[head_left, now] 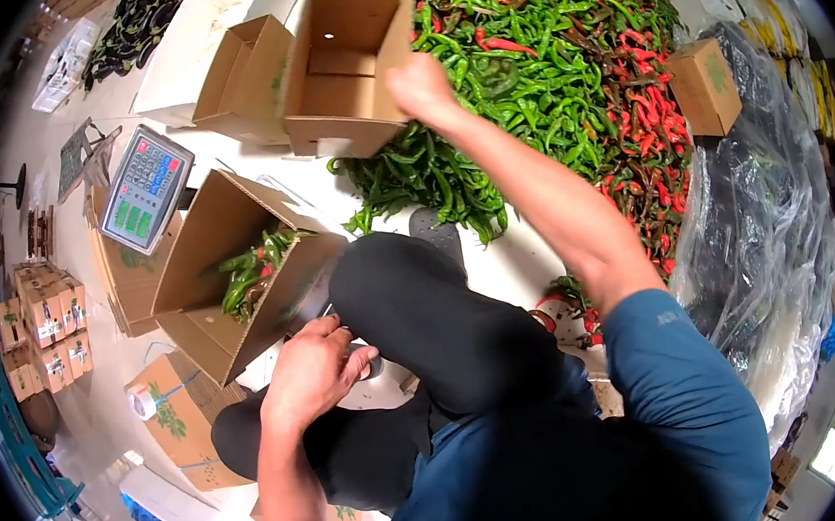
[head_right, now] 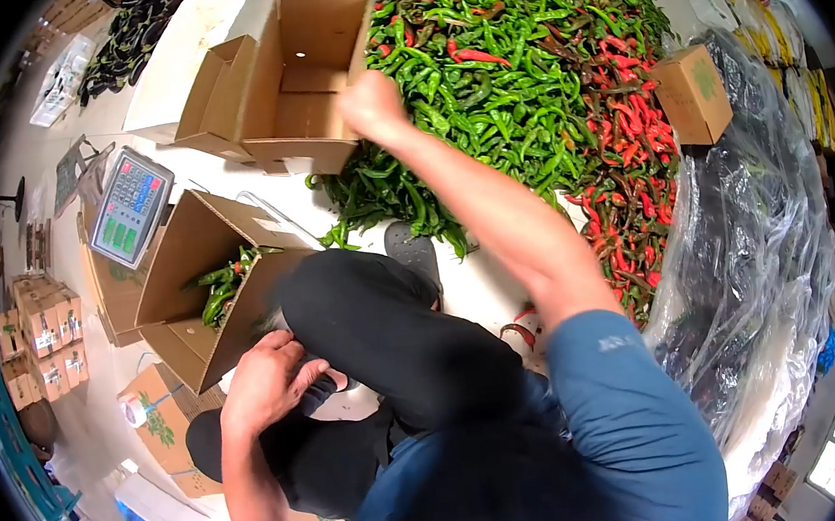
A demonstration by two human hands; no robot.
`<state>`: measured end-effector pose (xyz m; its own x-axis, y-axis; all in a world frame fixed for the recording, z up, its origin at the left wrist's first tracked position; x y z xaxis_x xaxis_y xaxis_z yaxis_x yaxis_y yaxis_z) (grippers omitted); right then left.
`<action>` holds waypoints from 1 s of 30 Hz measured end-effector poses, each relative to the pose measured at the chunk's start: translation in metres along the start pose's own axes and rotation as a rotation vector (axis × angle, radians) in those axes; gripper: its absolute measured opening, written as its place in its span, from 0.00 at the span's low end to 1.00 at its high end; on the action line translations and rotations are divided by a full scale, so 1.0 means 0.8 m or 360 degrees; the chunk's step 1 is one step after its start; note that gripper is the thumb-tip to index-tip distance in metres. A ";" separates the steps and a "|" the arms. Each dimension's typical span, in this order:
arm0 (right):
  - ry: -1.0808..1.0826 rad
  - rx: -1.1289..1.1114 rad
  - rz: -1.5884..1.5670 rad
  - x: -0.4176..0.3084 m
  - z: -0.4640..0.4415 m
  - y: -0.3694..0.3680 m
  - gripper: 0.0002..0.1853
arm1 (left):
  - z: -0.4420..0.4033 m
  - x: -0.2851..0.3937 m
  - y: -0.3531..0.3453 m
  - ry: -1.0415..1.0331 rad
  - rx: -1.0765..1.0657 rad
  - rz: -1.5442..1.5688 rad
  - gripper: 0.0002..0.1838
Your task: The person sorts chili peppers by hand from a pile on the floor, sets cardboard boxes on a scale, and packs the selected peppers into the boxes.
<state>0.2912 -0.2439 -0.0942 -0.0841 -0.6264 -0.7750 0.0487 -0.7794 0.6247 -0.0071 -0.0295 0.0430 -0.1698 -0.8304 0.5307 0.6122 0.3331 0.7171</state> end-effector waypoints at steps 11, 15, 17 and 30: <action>0.0274 -0.0657 -0.0304 -0.021 -0.018 -0.151 0.42 | -0.017 -0.022 -0.005 0.0117 -0.0033 0.0104 0.19; 0.0409 -0.0890 0.0125 0.074 0.026 -0.101 0.25 | -0.025 -0.019 -0.014 0.0110 -0.0065 0.0223 0.19; 0.0327 -0.0812 0.0136 0.139 0.071 -0.063 0.20 | -0.031 -0.014 -0.011 0.0159 -0.0133 0.0271 0.21; -0.0792 0.0711 -0.1131 0.542 0.300 0.333 0.10 | -0.075 -0.122 -0.158 -0.0014 -0.0416 0.0265 0.22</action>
<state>0.0290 -0.7195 -0.2404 -0.3637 0.1456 -0.9201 -0.5493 -0.8312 0.0856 -0.0216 -0.0172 -0.1261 -0.0562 -0.7698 0.6358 0.8098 0.3373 0.4800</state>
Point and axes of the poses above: each hand's wrist, its own z-axis away from the middle knuckle, its own y-axis out of the back of the hand, x = y × z, the point moved 1 cm from there along -z, towards the middle knuckle, and after that the axes turned 5 degrees about -x, right-handed, at the moved point
